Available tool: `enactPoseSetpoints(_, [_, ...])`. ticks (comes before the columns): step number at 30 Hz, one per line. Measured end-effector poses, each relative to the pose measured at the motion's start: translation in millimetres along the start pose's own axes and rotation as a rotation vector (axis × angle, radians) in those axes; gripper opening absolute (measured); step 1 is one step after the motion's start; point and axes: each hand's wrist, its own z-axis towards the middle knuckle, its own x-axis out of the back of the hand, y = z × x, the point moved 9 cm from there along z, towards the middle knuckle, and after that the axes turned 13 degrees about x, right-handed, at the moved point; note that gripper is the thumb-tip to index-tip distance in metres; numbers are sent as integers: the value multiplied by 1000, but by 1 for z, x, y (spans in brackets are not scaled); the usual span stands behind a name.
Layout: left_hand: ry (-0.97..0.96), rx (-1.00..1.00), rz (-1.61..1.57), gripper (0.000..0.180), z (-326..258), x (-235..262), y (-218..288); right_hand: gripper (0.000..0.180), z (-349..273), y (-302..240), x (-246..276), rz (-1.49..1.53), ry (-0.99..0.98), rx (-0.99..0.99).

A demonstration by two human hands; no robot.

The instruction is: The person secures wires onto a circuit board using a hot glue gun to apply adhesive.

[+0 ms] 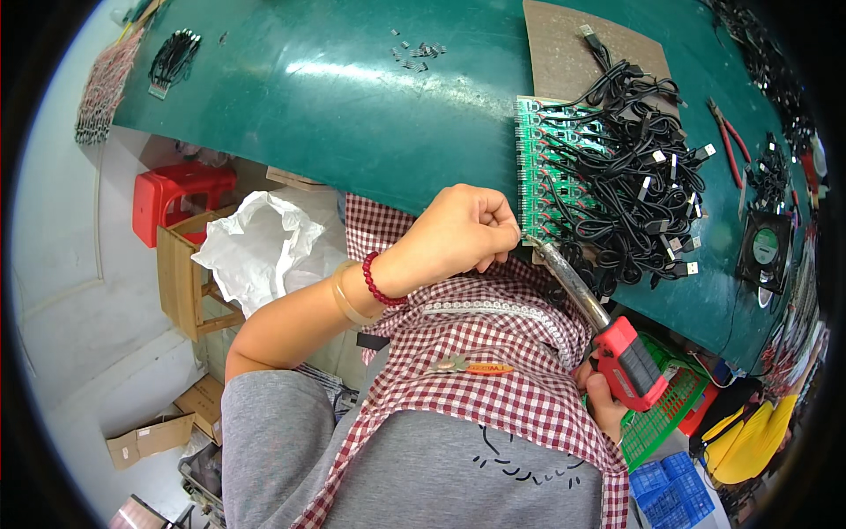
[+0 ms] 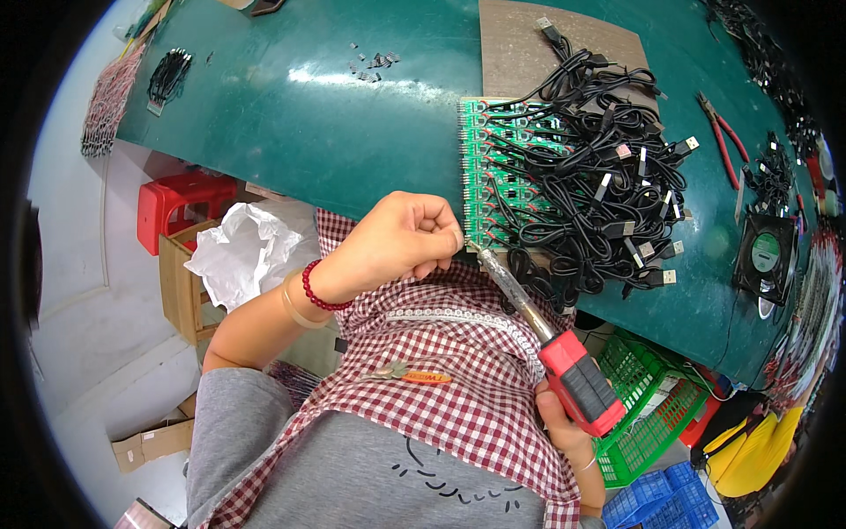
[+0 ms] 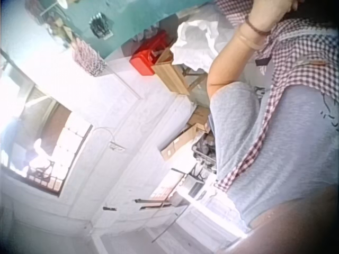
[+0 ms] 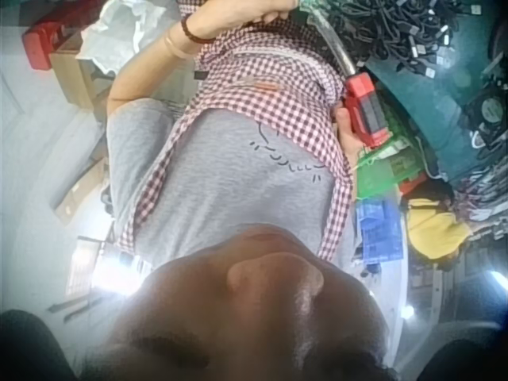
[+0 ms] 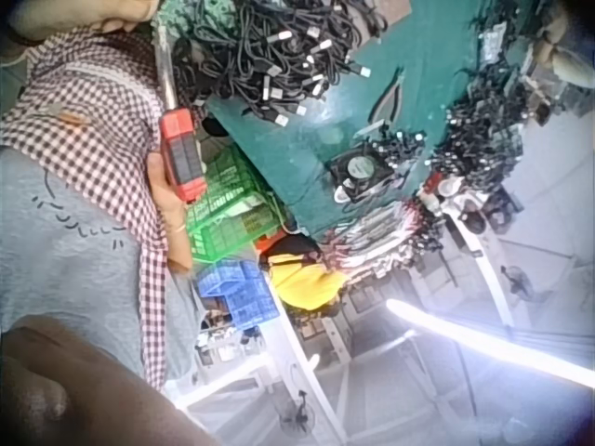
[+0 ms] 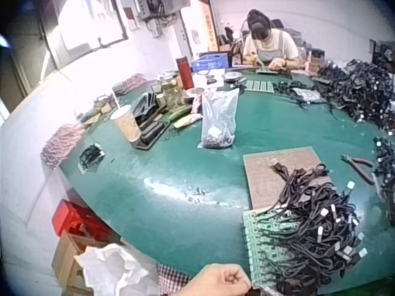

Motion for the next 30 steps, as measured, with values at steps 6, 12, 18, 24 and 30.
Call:
enactPoseSetpoints(6, [12,7,1,7,2,-2,1,32,-4,-4,13,296,189,-95])
enactPoseSetpoints(12, [28,29,31,9,-2,-9,9,41,5,-51,65,392,494,320])
enactPoseSetpoints(18, [100,50,52,13,-13,1,6,41,-33,-84,160,213,854,669])
enactPoseSetpoints(24, [82,58,96,11,-9,3,10,25,-78,-44,247,-187,1381,668])
enactPoseSetpoints(30, [134,56,45,14,-15,8,10,17,-49,23,300,-122,1424,263])
